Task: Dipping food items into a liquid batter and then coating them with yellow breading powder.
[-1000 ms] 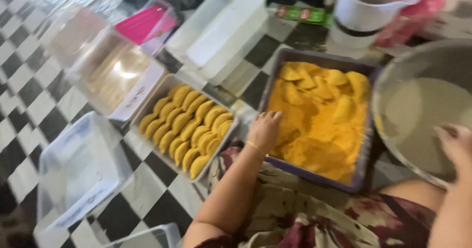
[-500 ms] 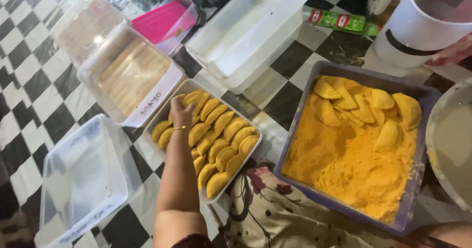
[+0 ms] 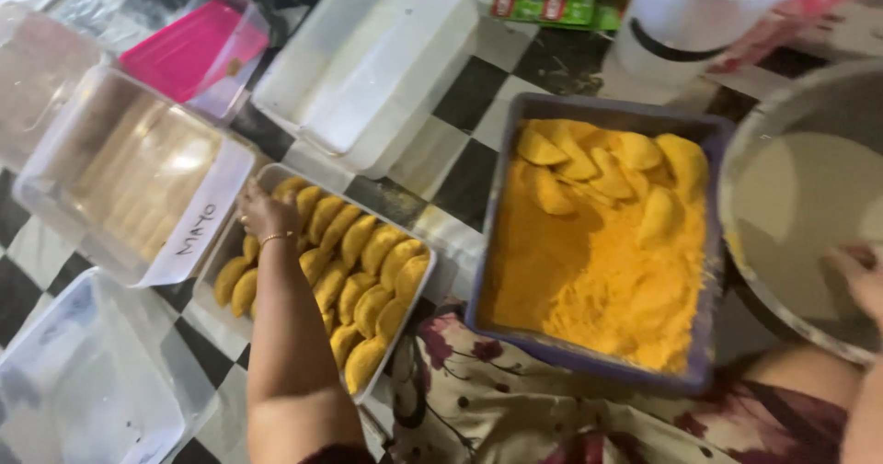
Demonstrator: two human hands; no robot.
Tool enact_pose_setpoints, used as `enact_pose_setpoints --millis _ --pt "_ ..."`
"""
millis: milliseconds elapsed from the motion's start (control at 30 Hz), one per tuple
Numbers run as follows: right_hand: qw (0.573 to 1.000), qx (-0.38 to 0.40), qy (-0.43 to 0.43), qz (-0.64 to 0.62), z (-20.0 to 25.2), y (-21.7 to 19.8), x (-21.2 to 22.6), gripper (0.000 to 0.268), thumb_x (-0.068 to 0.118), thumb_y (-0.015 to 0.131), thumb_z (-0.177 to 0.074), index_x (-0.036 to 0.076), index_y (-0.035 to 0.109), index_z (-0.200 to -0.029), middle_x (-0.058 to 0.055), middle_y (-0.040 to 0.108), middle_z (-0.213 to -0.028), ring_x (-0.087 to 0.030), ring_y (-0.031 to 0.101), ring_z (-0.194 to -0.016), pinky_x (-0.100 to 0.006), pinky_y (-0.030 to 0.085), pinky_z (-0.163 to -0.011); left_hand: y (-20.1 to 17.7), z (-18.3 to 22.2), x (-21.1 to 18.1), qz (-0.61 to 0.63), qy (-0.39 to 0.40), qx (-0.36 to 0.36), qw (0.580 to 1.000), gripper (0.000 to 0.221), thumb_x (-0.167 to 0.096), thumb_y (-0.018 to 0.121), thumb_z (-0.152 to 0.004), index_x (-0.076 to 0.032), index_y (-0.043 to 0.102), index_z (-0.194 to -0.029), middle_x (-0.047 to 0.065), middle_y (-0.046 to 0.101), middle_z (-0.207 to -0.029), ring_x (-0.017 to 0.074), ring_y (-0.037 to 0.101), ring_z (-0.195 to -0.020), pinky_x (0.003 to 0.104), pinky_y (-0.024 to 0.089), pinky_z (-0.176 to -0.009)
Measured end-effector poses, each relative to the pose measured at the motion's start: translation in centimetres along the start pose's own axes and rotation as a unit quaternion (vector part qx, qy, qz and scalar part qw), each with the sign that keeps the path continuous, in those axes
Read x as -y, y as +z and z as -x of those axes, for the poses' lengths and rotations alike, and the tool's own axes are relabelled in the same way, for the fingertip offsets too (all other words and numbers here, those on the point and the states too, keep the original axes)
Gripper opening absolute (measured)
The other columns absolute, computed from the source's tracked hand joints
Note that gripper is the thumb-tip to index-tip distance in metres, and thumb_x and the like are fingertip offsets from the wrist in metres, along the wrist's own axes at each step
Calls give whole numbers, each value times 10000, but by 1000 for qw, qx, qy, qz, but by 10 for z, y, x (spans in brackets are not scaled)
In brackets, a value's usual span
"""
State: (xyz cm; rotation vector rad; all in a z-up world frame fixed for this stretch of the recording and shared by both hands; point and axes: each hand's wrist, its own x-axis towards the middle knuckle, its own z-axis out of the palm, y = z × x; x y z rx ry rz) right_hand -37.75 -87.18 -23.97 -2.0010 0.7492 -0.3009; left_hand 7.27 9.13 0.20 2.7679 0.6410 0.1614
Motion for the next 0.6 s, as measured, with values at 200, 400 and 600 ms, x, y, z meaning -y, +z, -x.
enact_pose_setpoints --millis 200,400,600 --pt "971 -4 19 240 42 11 186 221 173 741 -1058 -9 746 -1183 -147 734 -988 -315 651 -823 -424 499 -755 11 139 -105 219 440 -71 868 259 21 539 -938 -9 624 -1181 134 664 -1012 247 607 -781 355 514 -712" --pt "970 -3 48 238 55 20 249 235 260 691 -1036 113 767 -1203 -105 750 -1026 -307 670 -883 -424 506 -775 65 312 -194 112 390 321 856 235 -149 565 -878 60 653 -814 276 687 -775 470 665 -707 526 519 -675" --pt "992 4 13 125 61 20 270 282 207 689 -1010 25 720 -1222 -125 736 -1067 -270 673 -916 -383 514 -807 -52 366 -256 54 163 493 853 169 -86 664 -766 20 743 -871 144 690 -688 273 653 -581 361 536 -561"
